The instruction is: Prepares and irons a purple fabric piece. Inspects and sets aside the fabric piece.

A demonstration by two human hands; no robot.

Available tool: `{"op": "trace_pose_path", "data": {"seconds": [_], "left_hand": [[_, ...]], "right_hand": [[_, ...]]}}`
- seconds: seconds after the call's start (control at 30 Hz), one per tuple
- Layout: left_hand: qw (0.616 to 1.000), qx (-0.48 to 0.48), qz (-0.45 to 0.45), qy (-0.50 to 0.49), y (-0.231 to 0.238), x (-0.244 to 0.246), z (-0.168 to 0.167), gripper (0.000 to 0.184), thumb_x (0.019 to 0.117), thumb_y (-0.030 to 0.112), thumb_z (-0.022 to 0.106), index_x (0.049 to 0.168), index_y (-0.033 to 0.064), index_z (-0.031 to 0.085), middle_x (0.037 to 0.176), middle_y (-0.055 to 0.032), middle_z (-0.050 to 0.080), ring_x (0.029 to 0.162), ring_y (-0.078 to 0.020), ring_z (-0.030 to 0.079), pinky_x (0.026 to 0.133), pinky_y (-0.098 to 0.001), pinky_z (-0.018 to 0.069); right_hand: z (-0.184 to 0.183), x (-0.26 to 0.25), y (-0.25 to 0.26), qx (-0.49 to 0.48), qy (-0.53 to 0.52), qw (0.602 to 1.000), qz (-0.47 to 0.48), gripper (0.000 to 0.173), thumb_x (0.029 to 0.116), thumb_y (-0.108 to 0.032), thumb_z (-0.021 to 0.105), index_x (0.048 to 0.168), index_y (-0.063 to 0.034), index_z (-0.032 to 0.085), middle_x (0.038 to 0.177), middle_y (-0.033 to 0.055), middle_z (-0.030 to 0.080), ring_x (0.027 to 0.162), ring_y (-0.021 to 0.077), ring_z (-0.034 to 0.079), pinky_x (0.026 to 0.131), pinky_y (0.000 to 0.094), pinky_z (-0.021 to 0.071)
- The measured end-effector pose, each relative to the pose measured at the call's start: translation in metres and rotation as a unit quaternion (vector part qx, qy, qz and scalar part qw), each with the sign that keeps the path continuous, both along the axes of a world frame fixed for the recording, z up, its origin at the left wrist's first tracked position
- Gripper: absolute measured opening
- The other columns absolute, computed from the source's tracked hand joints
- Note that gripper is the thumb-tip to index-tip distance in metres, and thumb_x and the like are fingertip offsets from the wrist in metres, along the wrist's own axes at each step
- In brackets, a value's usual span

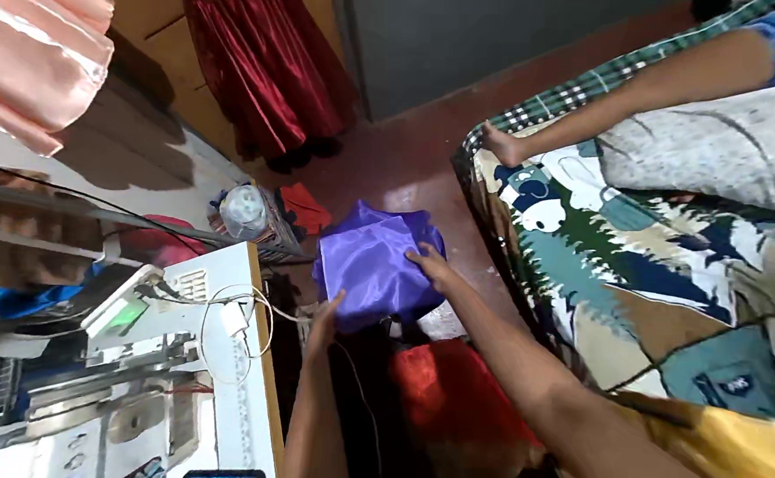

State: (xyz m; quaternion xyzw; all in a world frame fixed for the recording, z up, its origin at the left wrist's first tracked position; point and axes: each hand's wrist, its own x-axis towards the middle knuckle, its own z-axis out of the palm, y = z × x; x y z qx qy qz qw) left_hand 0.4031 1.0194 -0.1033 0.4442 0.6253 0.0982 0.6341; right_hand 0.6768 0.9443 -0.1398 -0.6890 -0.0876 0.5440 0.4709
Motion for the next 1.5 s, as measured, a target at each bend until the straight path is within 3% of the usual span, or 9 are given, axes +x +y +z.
{"op": "trace_pose_path", "data": {"seconds": [0.1, 0.3, 0.43, 0.63, 0.73, 0.97, 1.2, 1.3, 1.5], "left_hand": [[0.996, -0.059, -0.027, 0.069, -0.030, -0.003, -0.025, 0.056, 0.0913, 0.019, 0.077, 0.136, -0.0050, 0.054, 0.123, -0.0224, 0.065, 0.105, -0.0277, 0.066, 0.091, -0.0448, 0.0563], [0.991, -0.097, 0.088, -0.013, -0.031, 0.004, -0.016, 0.036, 0.1043, 0.017, 0.057, 0.133, -0.0043, 0.051, 0.108, -0.0164, 0.067, 0.084, -0.0179, 0.067, 0.075, -0.0321, 0.0575], [0.989, 0.005, 0.143, -0.048, 0.049, 0.035, 0.042, 0.041, 0.1061, 0.018, 0.054, 0.141, -0.0021, 0.048, 0.123, -0.0201, 0.061, 0.096, -0.0223, 0.064, 0.083, -0.0353, 0.0555], [0.917, 0.215, 0.174, -0.289, 0.135, 0.073, 0.178, 0.045, 0.1073, 0.018, 0.050, 0.147, -0.0001, 0.038, 0.134, -0.0155, 0.057, 0.118, -0.0208, 0.061, 0.100, -0.0380, 0.0533], [0.916, 0.258, 0.149, -0.270, 0.123, 0.063, 0.204, 0.044, 0.1068, 0.020, 0.053, 0.144, -0.0005, 0.041, 0.130, -0.0147, 0.061, 0.115, -0.0203, 0.064, 0.099, -0.0383, 0.0549], [0.964, 0.157, 0.156, -0.145, 0.024, 0.028, 0.120, 0.039, 0.1047, 0.016, 0.058, 0.137, -0.0049, 0.049, 0.117, -0.0192, 0.066, 0.098, -0.0218, 0.069, 0.084, -0.0371, 0.0603], [0.956, -0.033, 0.288, -0.054, -0.015, 0.028, 0.018, 0.053, 0.1037, 0.019, 0.060, 0.148, -0.0016, 0.039, 0.139, -0.0253, 0.055, 0.112, -0.0294, 0.063, 0.092, -0.0404, 0.0545], [0.958, -0.062, 0.279, -0.021, -0.035, 0.021, -0.016, 0.049, 0.1045, 0.020, 0.058, 0.145, -0.0017, 0.041, 0.126, -0.0216, 0.057, 0.089, -0.0218, 0.062, 0.075, -0.0334, 0.0548], [0.955, -0.134, 0.263, 0.014, -0.072, -0.001, -0.059, 0.048, 0.1059, 0.022, 0.055, 0.147, -0.0005, 0.043, 0.138, -0.0252, 0.054, 0.110, -0.0319, 0.060, 0.092, -0.0442, 0.0515]], "right_hand": [[-0.035, -0.022, -0.030, -0.089, 0.062, 0.994, 0.003, 0.061, 0.0979, -0.041, 0.070, 0.136, 0.0036, 0.055, 0.126, 0.0220, 0.065, 0.112, 0.0290, 0.066, 0.097, 0.0477, 0.0548], [0.003, -0.028, -0.029, -0.103, 0.059, 0.987, 0.111, 0.037, 0.0970, -0.014, 0.068, 0.129, -0.0001, 0.055, 0.101, 0.0110, 0.061, 0.079, 0.0153, 0.058, 0.069, 0.0338, 0.0518], [0.046, -0.001, 0.072, -0.016, -0.062, 0.996, 0.061, 0.041, 0.0936, -0.013, 0.072, 0.128, 0.0068, 0.060, 0.119, 0.0252, 0.064, 0.106, 0.0339, 0.063, 0.092, 0.0534, 0.0518], [0.224, 0.033, 0.151, 0.306, -0.104, 0.946, 0.032, 0.034, 0.1036, -0.014, 0.059, 0.134, -0.0001, 0.057, 0.116, 0.0107, 0.067, 0.099, 0.0132, 0.065, 0.090, 0.0324, 0.0556], [0.246, 0.035, 0.130, 0.340, -0.114, 0.933, 0.033, 0.034, 0.1027, -0.015, 0.060, 0.133, 0.0002, 0.057, 0.114, 0.0103, 0.068, 0.098, 0.0138, 0.068, 0.088, 0.0338, 0.0580], [0.147, 0.007, 0.019, 0.146, 0.004, 0.989, 0.033, 0.036, 0.1033, -0.020, 0.063, 0.136, -0.0061, 0.056, 0.112, 0.0109, 0.068, 0.091, 0.0172, 0.067, 0.079, 0.0360, 0.0585], [0.029, -0.009, -0.002, 0.007, -0.017, 1.000, 0.022, 0.028, 0.0992, -0.014, 0.068, 0.120, 0.0044, 0.062, 0.107, 0.0178, 0.067, 0.091, 0.0215, 0.065, 0.082, 0.0393, 0.0563], [-0.002, -0.017, -0.020, -0.035, -0.037, 0.998, 0.036, 0.022, 0.0987, -0.015, 0.069, 0.109, 0.0038, 0.062, 0.097, 0.0143, 0.063, 0.083, 0.0193, 0.059, 0.076, 0.0390, 0.0520], [-0.050, -0.042, -0.062, -0.104, -0.021, 0.993, 0.046, 0.026, 0.1001, -0.014, 0.067, 0.116, 0.0053, 0.060, 0.105, 0.0196, 0.063, 0.087, 0.0246, 0.061, 0.077, 0.0429, 0.0538]]}}
